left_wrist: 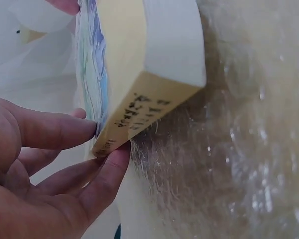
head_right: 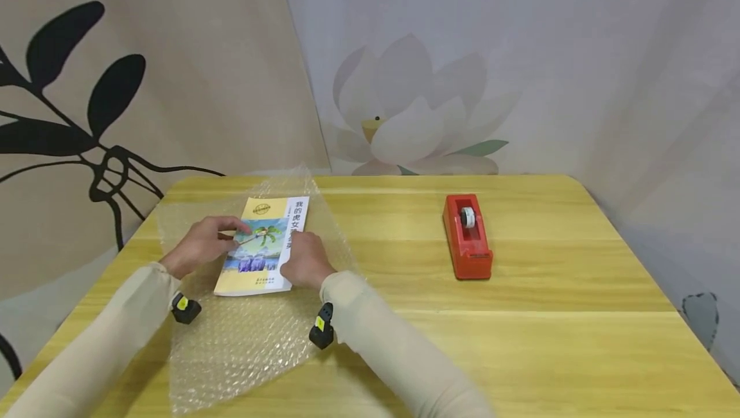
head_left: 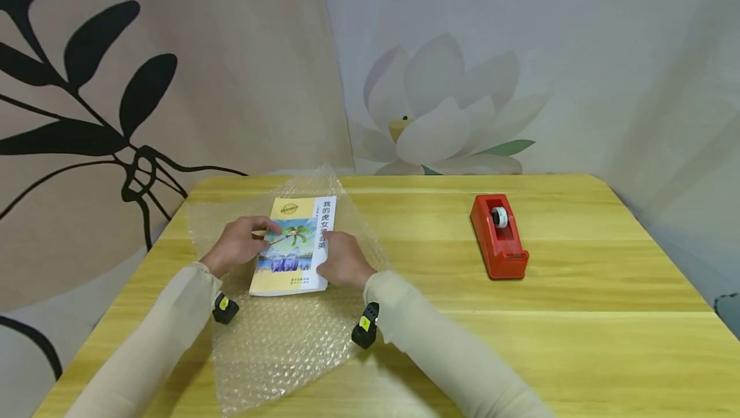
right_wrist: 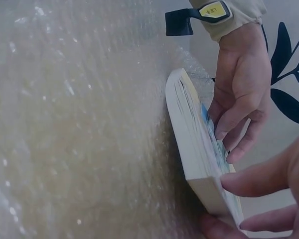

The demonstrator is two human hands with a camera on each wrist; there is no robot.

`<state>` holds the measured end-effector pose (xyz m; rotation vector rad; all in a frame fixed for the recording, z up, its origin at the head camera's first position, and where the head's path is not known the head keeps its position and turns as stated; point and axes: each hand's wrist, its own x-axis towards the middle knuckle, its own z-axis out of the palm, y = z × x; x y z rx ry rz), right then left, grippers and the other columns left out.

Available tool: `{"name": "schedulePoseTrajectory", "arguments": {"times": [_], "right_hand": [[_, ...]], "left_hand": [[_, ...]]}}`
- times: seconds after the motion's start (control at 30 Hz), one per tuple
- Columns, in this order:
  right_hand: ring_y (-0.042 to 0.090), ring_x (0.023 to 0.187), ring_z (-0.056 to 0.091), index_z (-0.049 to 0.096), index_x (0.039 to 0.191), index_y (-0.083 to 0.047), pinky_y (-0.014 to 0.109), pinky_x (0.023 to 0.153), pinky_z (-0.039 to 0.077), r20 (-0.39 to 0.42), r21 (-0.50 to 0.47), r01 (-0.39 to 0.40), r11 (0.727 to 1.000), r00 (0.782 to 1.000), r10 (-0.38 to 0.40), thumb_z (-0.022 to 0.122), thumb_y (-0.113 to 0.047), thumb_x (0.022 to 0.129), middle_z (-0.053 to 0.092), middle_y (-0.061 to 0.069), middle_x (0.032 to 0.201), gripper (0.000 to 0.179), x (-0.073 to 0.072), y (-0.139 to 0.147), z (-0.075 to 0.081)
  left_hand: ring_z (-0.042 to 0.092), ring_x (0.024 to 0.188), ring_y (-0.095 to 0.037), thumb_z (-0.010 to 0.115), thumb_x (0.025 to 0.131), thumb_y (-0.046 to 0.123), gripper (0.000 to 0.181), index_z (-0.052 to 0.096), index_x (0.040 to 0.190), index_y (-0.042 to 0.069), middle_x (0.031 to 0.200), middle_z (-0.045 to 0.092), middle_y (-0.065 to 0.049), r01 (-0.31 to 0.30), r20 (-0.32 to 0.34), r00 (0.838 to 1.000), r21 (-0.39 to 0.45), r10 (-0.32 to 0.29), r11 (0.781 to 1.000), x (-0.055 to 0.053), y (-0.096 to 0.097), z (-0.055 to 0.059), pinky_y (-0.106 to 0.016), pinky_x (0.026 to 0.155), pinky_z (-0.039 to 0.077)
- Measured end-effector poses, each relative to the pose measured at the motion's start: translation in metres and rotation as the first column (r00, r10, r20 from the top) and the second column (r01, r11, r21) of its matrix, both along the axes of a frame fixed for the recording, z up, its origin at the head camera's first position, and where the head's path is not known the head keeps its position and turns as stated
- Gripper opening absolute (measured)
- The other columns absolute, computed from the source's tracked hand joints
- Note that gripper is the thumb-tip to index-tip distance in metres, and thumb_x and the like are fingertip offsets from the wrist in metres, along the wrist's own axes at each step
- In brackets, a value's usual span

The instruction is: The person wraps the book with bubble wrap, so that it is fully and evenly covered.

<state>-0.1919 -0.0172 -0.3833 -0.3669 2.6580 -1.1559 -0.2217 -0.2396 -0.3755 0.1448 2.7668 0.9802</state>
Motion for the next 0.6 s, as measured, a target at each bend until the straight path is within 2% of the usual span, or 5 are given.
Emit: {"name": "schedulePoseTrajectory", "arguments": {"times": [0.13,0.3,0.43,0.5,0.6], "right_hand": [[0.015,0.082,0.056,0.054,0.137,0.007,0.019,0.072,0.048,-0.020,0.037,-0.025,0.999,0.999,0.026,0.068,0.006,0.076,0.069,0.016,0.117,0.063,0.0019,-0.0010,-0.0020],[0.013,0.075,0.057,0.063,0.120,0.000,0.019,0.063,0.048,-0.018,0.045,-0.041,0.998,0.999,0.042,0.071,0.005,0.077,0.068,0.007,0.094,0.044,0.0006,0.0025,-0.0027],[0.013,0.075,0.057,0.063,0.119,-0.001,0.020,0.064,0.049,-0.004,0.050,-0.043,0.998,0.999,0.044,0.073,0.002,0.077,0.066,0.005,0.091,0.043,0.0000,0.0020,-0.0024],[0.014,0.075,0.056,0.063,0.115,-0.001,0.020,0.063,0.048,-0.003,0.073,-0.052,0.996,0.999,0.052,0.075,-0.001,0.077,0.064,0.004,0.089,0.040,0.0000,0.0008,-0.0014],[0.015,0.074,0.054,0.063,0.107,-0.001,0.021,0.062,0.046,-0.005,0.115,-0.068,0.991,0.998,0.069,0.077,-0.006,0.078,0.060,0.004,0.085,0.032,0.0005,-0.0012,0.0000]], "left_hand": [[0.055,0.129,-0.049,0.058,0.096,0.002,0.025,0.067,0.120,0.003,0.147,0.050,-0.027,0.019,-0.009,1.000,-0.018,-0.019,1.000,0.0019,-0.0003,-0.0052,-0.047,0.093,0.057],[0.059,0.122,-0.043,0.059,0.096,0.007,0.028,0.065,0.123,0.004,0.139,0.056,-0.027,0.055,0.003,0.998,-0.065,-0.055,0.996,-0.0004,0.0067,-0.0022,-0.042,0.088,0.056],[0.059,0.120,-0.043,0.062,0.096,0.009,0.030,0.064,0.125,0.005,0.138,0.057,-0.028,0.084,0.020,0.996,-0.100,-0.082,0.991,-0.0006,0.0085,0.0010,-0.047,0.091,0.054],[0.060,0.115,-0.040,0.064,0.095,0.010,0.031,0.064,0.125,0.005,0.135,0.058,-0.027,0.086,0.015,0.996,-0.116,-0.084,0.990,0.0002,0.0073,0.0014,-0.043,0.087,0.054],[0.060,0.092,-0.029,0.067,0.092,0.010,0.032,0.065,0.124,0.005,0.112,0.063,-0.022,0.076,0.017,0.997,-0.118,-0.074,0.990,0.0010,0.0052,0.0002,-0.032,0.070,0.050]]}}
